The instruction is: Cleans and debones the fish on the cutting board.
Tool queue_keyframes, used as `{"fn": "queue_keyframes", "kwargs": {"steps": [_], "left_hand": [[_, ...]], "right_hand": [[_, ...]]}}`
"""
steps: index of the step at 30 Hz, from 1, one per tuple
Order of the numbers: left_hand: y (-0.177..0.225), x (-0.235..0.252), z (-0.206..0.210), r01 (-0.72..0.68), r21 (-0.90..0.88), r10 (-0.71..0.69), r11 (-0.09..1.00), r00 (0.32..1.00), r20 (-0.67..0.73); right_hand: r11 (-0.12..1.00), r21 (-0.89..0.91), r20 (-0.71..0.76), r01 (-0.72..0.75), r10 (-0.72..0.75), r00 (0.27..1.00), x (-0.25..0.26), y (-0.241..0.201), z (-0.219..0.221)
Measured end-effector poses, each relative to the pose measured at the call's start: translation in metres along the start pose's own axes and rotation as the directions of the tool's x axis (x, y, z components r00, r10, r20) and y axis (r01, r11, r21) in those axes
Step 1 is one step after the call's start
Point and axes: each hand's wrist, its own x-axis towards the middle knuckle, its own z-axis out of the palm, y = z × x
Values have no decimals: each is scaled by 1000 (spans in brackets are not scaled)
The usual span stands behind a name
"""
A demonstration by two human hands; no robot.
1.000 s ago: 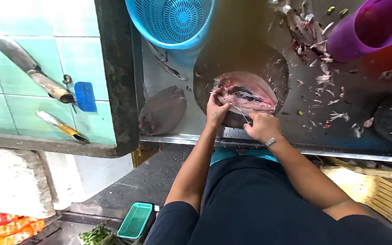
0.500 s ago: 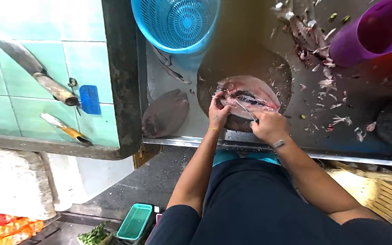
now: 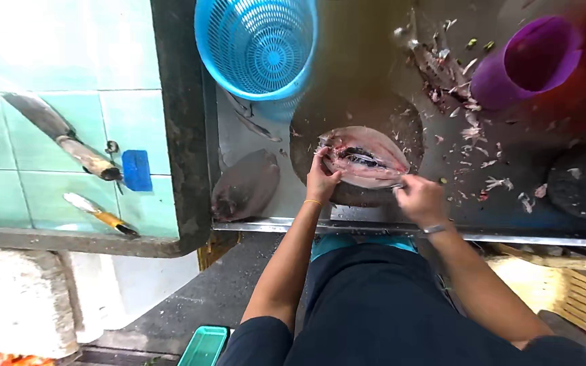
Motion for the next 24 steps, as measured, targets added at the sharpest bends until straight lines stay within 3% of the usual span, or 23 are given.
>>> {"fn": "queue_keyframes", "kwargs": {"steps": [2,4,6,8,11,13,15,17,18,21,24], "left_hand": [[8,-3,-11,33,240,-20,970,998,-59],[22,4,-22,15,413,52,911,987,-150],[31,22,-28,-72,475,167,877,973,-162],[39,42,-28,-192,530,258,826,965,-52],[59,61,-13,-267,668,197,694,964,181],[65,65,-11,-313,713,140,628,946,292],[63,52,-29,-470,676,267,567,882,389],[52,27,-52,-633,621,426,462,773,471],[45,14,-61,-656,607,433,448,753,495],[26,-12,-61,-513,650,272,561,856,440],[35,-14,-36,-274,763,140,585,961,238]], "right_hand": [[996,-93,-91,2,-10,996,-18,56,-9],[981,-108,1,-164,165,986,-29,106,-9],[956,8,78,-294,293,953,-40,122,-13],[934,143,134,-329,311,941,-46,107,-16],[913,178,233,-368,324,917,-37,83,2],[912,196,214,-359,318,924,-30,81,15],[921,158,232,-355,315,920,-30,85,8],[925,111,268,-364,325,907,-33,96,-2],[922,100,270,-375,337,902,-34,100,-8],[928,183,111,-325,309,945,-34,103,-25],[932,288,-63,-220,248,967,-16,100,-21]]}}
